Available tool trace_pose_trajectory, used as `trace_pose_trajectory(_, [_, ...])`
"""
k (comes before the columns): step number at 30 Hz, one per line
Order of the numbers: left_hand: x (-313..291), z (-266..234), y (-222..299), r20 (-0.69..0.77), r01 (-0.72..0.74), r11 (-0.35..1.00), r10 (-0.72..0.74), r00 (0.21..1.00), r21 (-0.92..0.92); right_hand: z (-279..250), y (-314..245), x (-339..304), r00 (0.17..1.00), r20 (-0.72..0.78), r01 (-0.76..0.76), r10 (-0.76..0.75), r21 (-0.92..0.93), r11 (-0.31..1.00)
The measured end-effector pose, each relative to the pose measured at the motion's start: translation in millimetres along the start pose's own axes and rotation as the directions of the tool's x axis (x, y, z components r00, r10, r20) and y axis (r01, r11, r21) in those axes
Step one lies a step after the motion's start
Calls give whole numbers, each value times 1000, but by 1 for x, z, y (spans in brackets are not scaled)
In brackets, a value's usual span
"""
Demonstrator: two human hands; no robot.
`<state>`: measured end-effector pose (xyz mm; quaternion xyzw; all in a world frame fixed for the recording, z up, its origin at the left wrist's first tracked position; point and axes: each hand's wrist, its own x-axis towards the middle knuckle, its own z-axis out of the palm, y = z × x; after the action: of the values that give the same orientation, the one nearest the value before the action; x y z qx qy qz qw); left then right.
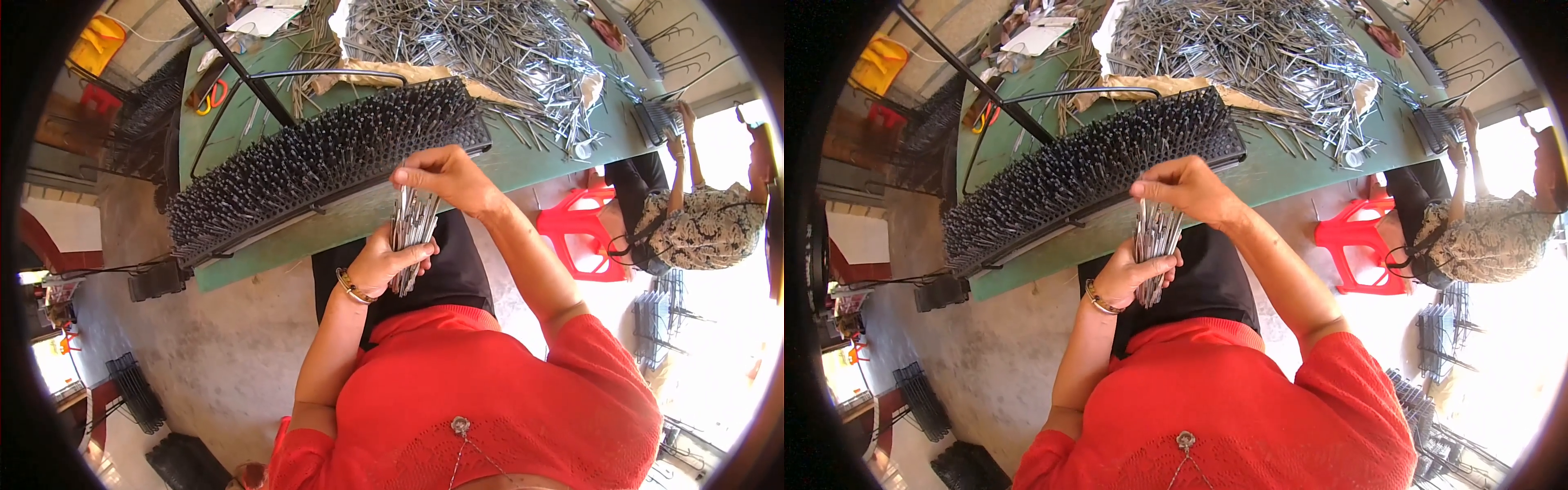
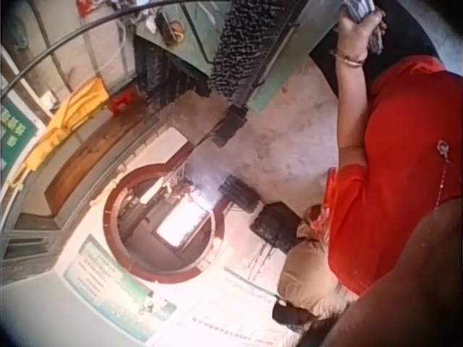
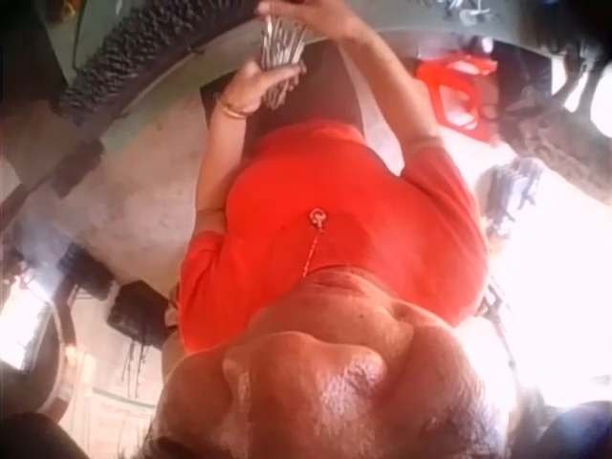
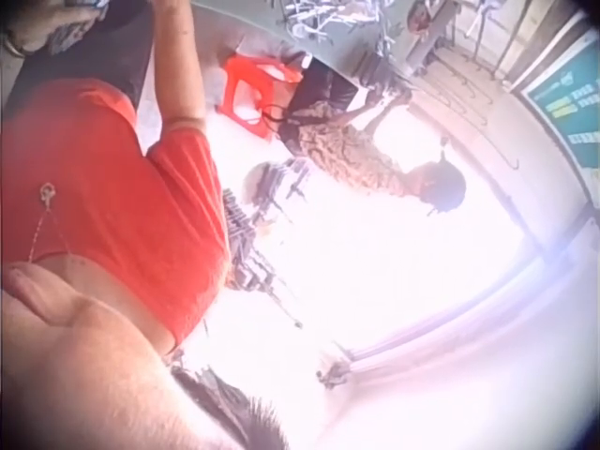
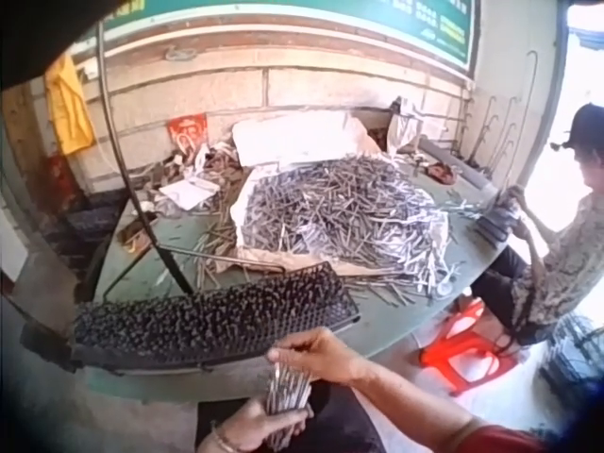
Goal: Sorting and inserting metal pins into a black brush strip base manually.
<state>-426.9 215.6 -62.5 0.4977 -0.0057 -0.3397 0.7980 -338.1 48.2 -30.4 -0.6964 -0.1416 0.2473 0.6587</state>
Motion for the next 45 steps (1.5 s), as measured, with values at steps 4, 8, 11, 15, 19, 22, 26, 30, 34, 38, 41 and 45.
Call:
trace_pose_trajectory(4, [9, -3, -6, -18, -1, 1000, 1, 1000, -11, -15, -11, 6, 972, -180, 137, -150, -87, 987])
trace_pose_trajectory(8, [21, -3, 1, -33, -18, 999, 17, 999, -31, -18, -22, 11, 922, -287, 194, -260, -237, 952])
trace_pose_trajectory(11, [26, -5, 2, -41, -17, 998, 15, 999, -58, -23, -18, 15, 943, -249, 182, -221, -170, 968])
trace_pose_trajectory(15, [24, -4, 3, -4, -13, 995, 13, 1000, -98, -25, -12, 14, 979, -128, 161, -159, 6, 987])
trace_pose_trajectory(19, [21, -3, 3, -2, 13, 991, -14, 1000, -134, -29, -9, 13, 972, -39, 233, -232, 17, 972])
trace_pose_trajectory(22, [21, -6, -2, 2, 15, 991, -15, 1000, -132, -39, -14, 18, 967, -80, 241, -241, -12, 970])
trace_pose_trajectory(26, [26, -10, -6, -12, 22, 987, -24, 1000, -158, -44, -25, 28, 897, -258, 326, -360, -167, 931])
trace_pose_trajectory(30, [30, -12, -10, -84, 11, 977, -30, 996, -211, -43, -20, 37, 876, -268, 264, -400, -428, 864])
trace_pose_trajectory(34, [27, -11, -15, -107, -14, 975, -10, 994, -220, -39, -11, 43, 877, -280, 271, -391, -384, 883])
trace_pose_trajectory(38, [22, -8, -17, -132, -4, 968, -30, 991, -251, -38, 0, 43, 844, -339, 286, -415, -370, 884])
trace_pose_trajectory(41, [20, -8, -17, -114, 23, 963, -55, 992, -267, -37, 2, 41, 792, -371, 321, -485, -423, 847])
trace_pose_trajectory(45, [18, -5, -16, -117, 44, 959, -80, 990, -279, -33, 0, 40, 778, -409, 298, -477, -427, 854])
